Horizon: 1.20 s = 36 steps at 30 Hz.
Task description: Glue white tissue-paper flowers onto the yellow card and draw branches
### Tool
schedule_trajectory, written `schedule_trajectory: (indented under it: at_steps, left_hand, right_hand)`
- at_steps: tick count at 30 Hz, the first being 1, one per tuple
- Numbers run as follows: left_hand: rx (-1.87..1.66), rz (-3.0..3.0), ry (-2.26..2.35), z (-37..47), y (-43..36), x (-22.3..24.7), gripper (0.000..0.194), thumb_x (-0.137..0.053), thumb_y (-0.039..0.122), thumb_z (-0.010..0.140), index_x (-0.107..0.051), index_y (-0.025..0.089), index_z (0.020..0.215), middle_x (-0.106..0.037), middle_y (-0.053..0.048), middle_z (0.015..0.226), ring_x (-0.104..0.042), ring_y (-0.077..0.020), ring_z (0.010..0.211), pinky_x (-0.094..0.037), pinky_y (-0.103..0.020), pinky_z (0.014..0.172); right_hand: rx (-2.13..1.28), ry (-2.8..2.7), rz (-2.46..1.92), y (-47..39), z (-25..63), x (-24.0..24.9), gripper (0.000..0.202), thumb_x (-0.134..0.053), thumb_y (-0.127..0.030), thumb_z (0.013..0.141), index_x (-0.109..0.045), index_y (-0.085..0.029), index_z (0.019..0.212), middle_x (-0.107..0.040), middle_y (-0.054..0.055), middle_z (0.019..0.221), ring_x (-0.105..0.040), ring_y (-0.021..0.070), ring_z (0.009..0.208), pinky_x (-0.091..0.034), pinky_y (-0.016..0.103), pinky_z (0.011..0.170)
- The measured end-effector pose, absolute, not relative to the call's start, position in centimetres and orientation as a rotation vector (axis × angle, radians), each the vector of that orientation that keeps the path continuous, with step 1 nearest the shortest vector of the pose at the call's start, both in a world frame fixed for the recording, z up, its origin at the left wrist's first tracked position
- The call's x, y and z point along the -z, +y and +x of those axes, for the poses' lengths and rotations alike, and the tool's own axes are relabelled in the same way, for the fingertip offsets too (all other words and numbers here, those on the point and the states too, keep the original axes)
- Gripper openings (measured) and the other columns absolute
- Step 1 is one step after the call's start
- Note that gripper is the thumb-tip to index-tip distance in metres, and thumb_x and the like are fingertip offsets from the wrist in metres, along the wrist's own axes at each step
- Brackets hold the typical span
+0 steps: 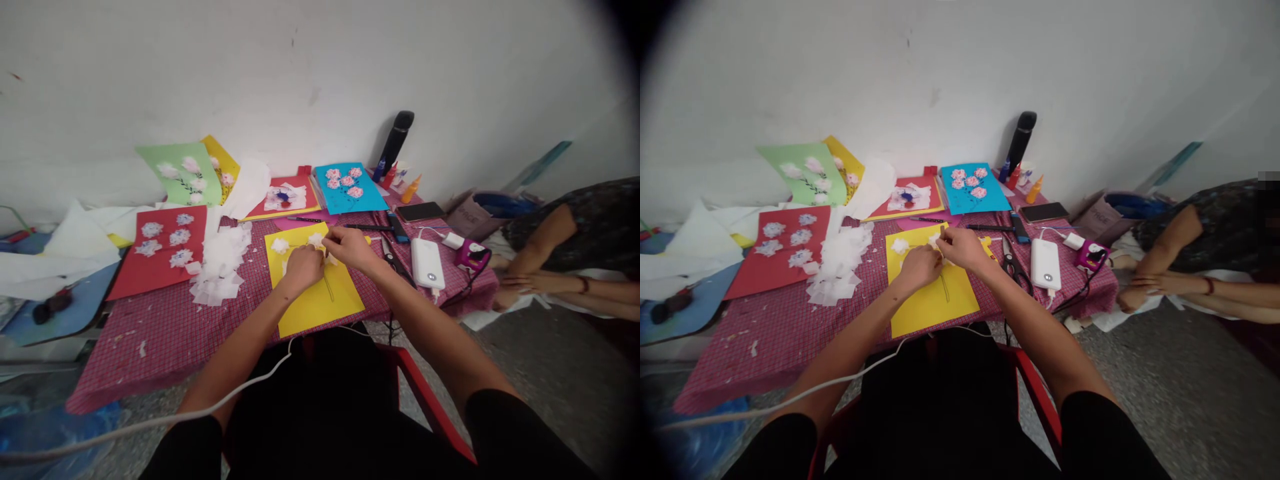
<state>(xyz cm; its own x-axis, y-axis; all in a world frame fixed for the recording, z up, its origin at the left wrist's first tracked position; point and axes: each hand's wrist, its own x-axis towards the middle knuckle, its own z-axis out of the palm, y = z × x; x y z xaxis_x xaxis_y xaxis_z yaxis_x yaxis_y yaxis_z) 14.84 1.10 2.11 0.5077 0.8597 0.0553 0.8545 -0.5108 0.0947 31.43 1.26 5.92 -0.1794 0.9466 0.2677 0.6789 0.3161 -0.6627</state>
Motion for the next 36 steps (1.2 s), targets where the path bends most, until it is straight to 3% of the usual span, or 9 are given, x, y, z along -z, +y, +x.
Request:
schedule_trajectory:
  at_steps: [18, 36]
  left_hand:
    - [-0.163, 2.639, 1.549, 14.7, 1.0, -2.3, 0.029, -0.057, 0.028, 0.092, -0.075, 0.015, 0.111, -0.072, -0.016, 0.104, -0.069, -0.0306, 0.101, -0.053, -0.041, 0.087]
    - [-0.221, 2.638, 1.526, 15.3, 1.2, -2.2, 0.026, -0.057, 0.028, 0.094, -0.077, 0.015, 0.106, -0.072, -0.015, 0.101, -0.07, -0.0298, 0.099, -0.053, -0.041, 0.088]
  right_hand:
    - [-0.461, -1.968, -1.447, 1.1, 31.4, -6.0, 0.02, -0.059, -0.028, 0.091, -0.071, -0.019, 0.077, -0.074, 0.003, 0.074, -0.061, 0.0164, 0.066, -0.036, 0.027, 0.062]
    - [-0.48, -1.999, -1.502, 1.6, 31.8, -5.0, 0.019, -0.059, -0.025, 0.09, -0.07, -0.019, 0.077, -0.075, 0.004, 0.076, -0.064, 0.0172, 0.069, -0.038, 0.027, 0.062]
